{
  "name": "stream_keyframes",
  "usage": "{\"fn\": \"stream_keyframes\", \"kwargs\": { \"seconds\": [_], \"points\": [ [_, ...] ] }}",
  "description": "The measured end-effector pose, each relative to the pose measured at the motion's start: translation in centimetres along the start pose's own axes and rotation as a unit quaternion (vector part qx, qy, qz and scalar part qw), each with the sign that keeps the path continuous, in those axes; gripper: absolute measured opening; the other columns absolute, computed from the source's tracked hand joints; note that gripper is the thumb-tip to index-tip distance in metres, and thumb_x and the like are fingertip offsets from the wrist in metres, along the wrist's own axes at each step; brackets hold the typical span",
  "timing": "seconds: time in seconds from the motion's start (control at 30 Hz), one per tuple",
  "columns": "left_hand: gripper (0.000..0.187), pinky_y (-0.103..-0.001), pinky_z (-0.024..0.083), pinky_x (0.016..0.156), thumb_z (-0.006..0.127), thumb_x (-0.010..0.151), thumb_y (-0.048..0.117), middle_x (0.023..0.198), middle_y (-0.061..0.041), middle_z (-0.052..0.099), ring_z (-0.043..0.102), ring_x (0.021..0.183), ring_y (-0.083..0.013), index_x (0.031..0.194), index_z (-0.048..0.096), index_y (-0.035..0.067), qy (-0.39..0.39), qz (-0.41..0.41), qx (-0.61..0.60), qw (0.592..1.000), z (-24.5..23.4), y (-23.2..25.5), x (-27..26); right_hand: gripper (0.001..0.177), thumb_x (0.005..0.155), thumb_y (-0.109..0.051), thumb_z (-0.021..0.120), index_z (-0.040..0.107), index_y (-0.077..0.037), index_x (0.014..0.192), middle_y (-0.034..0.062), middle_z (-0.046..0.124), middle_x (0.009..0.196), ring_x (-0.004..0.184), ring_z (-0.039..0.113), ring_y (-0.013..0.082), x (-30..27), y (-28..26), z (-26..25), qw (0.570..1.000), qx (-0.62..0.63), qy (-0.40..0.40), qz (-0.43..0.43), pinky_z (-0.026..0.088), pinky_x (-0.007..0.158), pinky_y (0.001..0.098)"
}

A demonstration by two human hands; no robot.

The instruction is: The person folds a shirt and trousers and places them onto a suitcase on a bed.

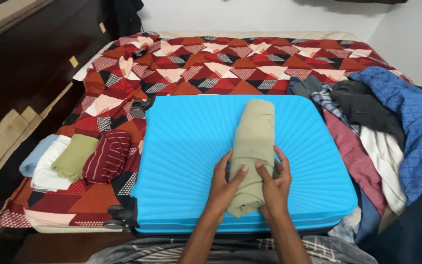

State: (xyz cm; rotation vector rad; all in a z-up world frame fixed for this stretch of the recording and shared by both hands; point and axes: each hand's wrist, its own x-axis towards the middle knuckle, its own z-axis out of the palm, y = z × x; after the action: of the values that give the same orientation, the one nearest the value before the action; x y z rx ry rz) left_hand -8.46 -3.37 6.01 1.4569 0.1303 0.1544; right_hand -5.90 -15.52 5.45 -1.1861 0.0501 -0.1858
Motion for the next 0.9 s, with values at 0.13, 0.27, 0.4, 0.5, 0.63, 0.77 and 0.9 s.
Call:
{"fn": "stream_keyframes", "kwargs": {
  "seconds": [0.13, 0.27, 0.4, 0.5, 0.63, 0.77, 0.9],
  "points": [
    [0.092, -0.037, 0.053, 0.102, 0.079, 0.082, 0.024, 0.144, -0.015, 0.056, 0.059, 0.13, -0.0244, 0.158, 0.027, 0.012, -0.03, 0.004, -0.032, 0.999, -2.4, 2.4, -1.6, 0.068, 0.09, -0.005, 0.068, 0.042, -0.009, 0.153, 0.0161, 0.059, 0.138, 0.121, 0.061, 0.0234, -1.9, 0.6, 2.9, 0.999, 0.036, -0.026, -0.026, 0.053, 0.096, 0.0384],
    [0.114, -0.038, 0.053, 0.104, 0.086, 0.072, 0.012, 0.144, -0.018, 0.054, 0.057, 0.131, -0.027, 0.16, 0.014, 0.011, -0.034, 0.075, -0.008, 0.997, -5.6, 3.2, -2.6, 0.069, 0.092, -0.006, 0.066, 0.038, -0.008, 0.156, 0.0139, 0.055, 0.142, 0.126, 0.058, 0.0226, -3.5, 0.8, 5.4, 0.994, 0.033, -0.093, -0.036, 0.052, 0.1, 0.0381],
    [0.111, -0.04, 0.052, 0.107, 0.085, 0.071, 0.007, 0.148, -0.02, 0.052, 0.056, 0.135, -0.03, 0.163, 0.023, 0.01, -0.002, 0.116, -0.111, 0.987, -8.3, 3.3, -3.4, 0.071, 0.092, -0.008, 0.066, 0.036, -0.008, 0.156, 0.0132, 0.048, 0.148, 0.131, 0.054, 0.0239, -3.8, 1.3, 6.7, 0.982, 0.014, -0.182, -0.045, 0.048, 0.105, 0.04],
    [0.109, -0.041, 0.049, 0.111, 0.087, 0.07, 0.004, 0.155, -0.016, 0.047, 0.051, 0.14, -0.0284, 0.162, 0.029, 0.011, 0.038, 0.138, -0.104, 0.984, -12.5, 4.7, -4.5, 0.058, 0.099, -0.018, 0.061, 0.044, -0.009, 0.153, 0.0199, 0.057, 0.147, 0.139, 0.053, 0.0273, -2.1, 1.6, 5.9, 0.949, -0.071, -0.301, -0.066, 0.042, 0.114, 0.0414],
    [0.106, -0.042, 0.046, 0.116, 0.085, 0.072, 0.001, 0.163, -0.013, 0.042, 0.048, 0.145, -0.0271, 0.163, 0.033, 0.01, 0.114, 0.218, -0.016, 0.969, -20.2, 8.3, -5.2, 0.04, 0.099, -0.026, 0.064, 0.065, -0.006, 0.134, 0.0236, 0.051, 0.15, 0.14, 0.049, 0.0389, 1.2, 1.7, 2.9, 0.816, -0.416, -0.243, -0.318, 0.038, 0.114, 0.0488],
    [0.11, -0.042, 0.057, 0.069, 0.08, 0.068, 0.001, 0.146, -0.015, 0.056, 0.067, 0.115, -0.032, 0.161, 0.027, 0.025, 0.234, 0.12, -0.029, 0.964, -26.8, 11.1, -3.6, 0.051, 0.092, -0.032, 0.068, 0.063, -0.004, 0.133, 0.0279, 0.046, 0.149, 0.136, 0.046, 0.0452, 3.3, 3.3, 1.4, 0.759, -0.545, -0.177, -0.308, 0.036, 0.111, 0.0528],
    [0.111, -0.038, 0.046, 0.04, 0.077, 0.07, 0.005, 0.134, -0.022, 0.065, 0.068, 0.086, -0.0375, 0.163, 0.023, 0.035, 0.237, 0.028, -0.012, 0.971, -33.2, 8.0, -0.2, 0.054, 0.093, -0.033, 0.064, 0.059, -0.003, 0.138, 0.0285, 0.045, 0.148, 0.139, 0.042, 0.0479, 3.2, 4.8, 1.4, 0.686, -0.616, -0.182, -0.341, 0.032, 0.113, 0.0571]
  ]
}}
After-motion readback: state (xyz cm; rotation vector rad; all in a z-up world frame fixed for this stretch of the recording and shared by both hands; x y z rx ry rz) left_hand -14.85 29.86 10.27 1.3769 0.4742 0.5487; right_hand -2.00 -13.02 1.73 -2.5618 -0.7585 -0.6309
